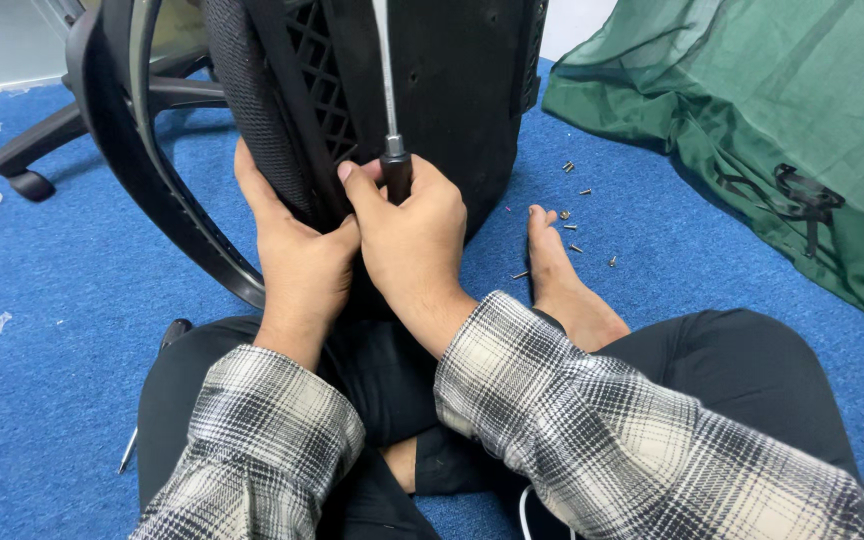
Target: The person uses a screwdriver to remove multiple screws from the back of an office chair. They systematically loosen and remove each screw, placing them on the floor, and eventually detach a plastic back support piece from the chair frame.
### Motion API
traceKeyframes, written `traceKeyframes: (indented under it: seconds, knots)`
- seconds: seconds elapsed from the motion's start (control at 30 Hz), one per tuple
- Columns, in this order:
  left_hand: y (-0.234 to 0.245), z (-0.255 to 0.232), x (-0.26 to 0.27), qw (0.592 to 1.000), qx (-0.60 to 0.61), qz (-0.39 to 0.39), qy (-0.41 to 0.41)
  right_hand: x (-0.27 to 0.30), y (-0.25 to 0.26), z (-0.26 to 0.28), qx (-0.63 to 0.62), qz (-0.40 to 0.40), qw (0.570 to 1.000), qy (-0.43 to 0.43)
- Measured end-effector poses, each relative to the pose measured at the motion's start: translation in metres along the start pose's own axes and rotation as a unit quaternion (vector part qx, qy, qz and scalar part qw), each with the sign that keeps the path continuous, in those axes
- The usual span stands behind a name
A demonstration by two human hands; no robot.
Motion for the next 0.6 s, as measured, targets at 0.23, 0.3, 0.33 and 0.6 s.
traceKeyframes:
  seconds: [0.23, 0.3, 0.33, 0.6]
  knots:
    - [0.001, 0.0, 0.001, 1.0, -0.013, 0.001, -0.001, 0.001, 0.0, 0.01, -0.058, 0.006, 0.996, 0.063]
    - [0.0, 0.0, 0.001, 1.0, -0.011, -0.003, 0.003, 0.002, 0.002, 0.005, 0.001, -0.008, 1.0, 0.029]
    - [-0.001, 0.001, 0.001, 1.0, -0.004, -0.002, 0.006, 0.002, 0.002, 0.006, 0.006, -0.008, 1.0, 0.027]
    - [0.0, -0.001, 0.002, 1.0, 0.004, 0.015, 0.017, 0.005, 0.005, 0.009, -0.033, 0.008, 0.999, 0.022]
Point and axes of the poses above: each hand's wrist, its own x-axis away from the middle knuckle, its own y-axis out of the back of the hand, z = x × y, the point moved 8 cm from there along -x, towards the middle knuckle, and after that the axes turned 4 degrees about -x, right-handed, at the moved point
